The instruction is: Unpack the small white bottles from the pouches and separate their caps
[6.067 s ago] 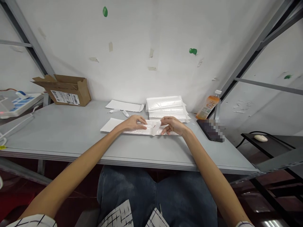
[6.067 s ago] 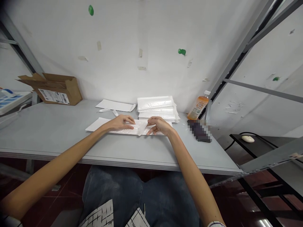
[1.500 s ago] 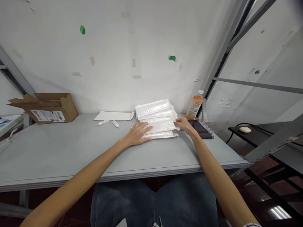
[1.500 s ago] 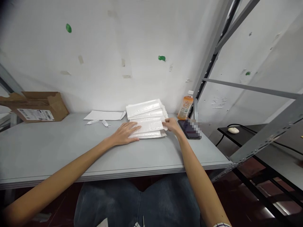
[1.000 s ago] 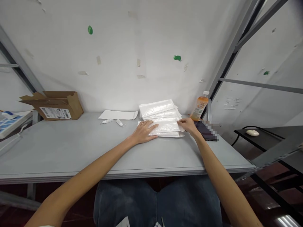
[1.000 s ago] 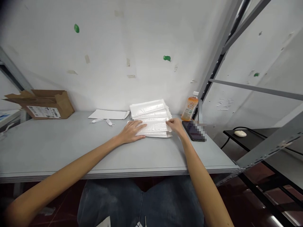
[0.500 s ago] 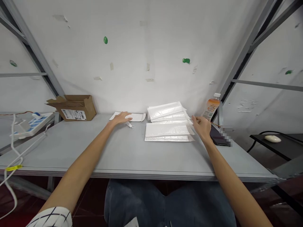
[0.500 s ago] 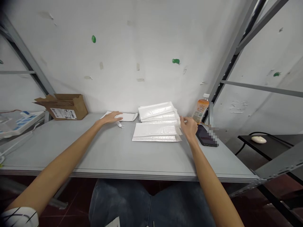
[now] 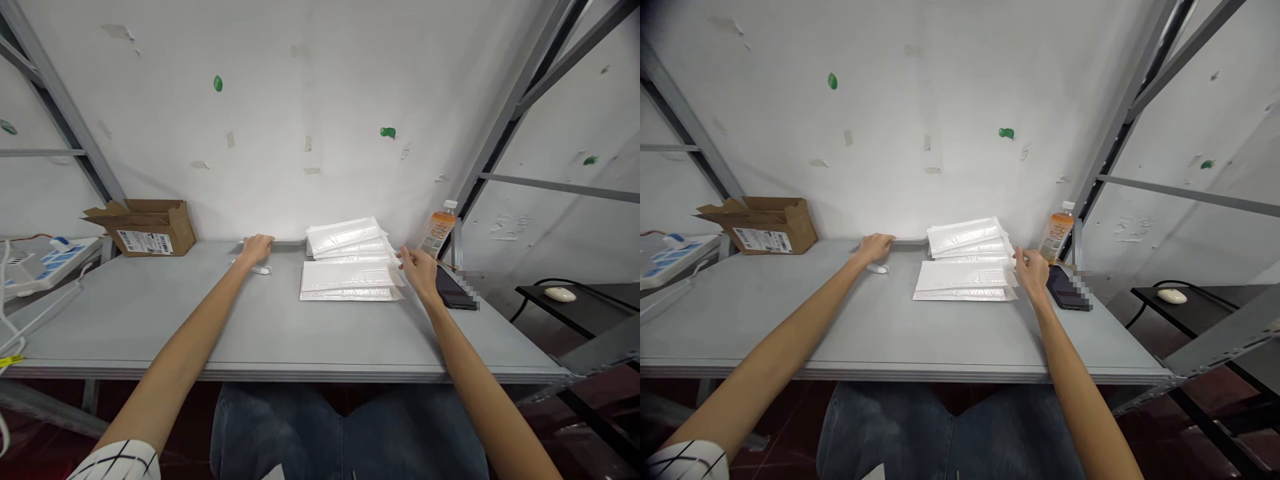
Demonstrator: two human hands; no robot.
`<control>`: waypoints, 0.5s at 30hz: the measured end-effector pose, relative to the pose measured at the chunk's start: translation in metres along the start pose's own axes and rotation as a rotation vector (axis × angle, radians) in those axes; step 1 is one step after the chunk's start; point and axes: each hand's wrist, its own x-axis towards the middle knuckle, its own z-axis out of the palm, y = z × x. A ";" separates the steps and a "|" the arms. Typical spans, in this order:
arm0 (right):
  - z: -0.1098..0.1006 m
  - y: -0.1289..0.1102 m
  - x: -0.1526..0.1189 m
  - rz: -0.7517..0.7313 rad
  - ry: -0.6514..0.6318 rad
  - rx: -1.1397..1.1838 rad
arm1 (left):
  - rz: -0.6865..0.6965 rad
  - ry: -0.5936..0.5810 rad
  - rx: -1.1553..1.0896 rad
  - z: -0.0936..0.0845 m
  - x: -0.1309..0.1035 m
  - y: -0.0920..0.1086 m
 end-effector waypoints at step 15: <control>0.019 -0.036 -0.017 -0.170 0.052 0.041 | 0.239 0.449 -0.088 -0.054 -0.131 -0.076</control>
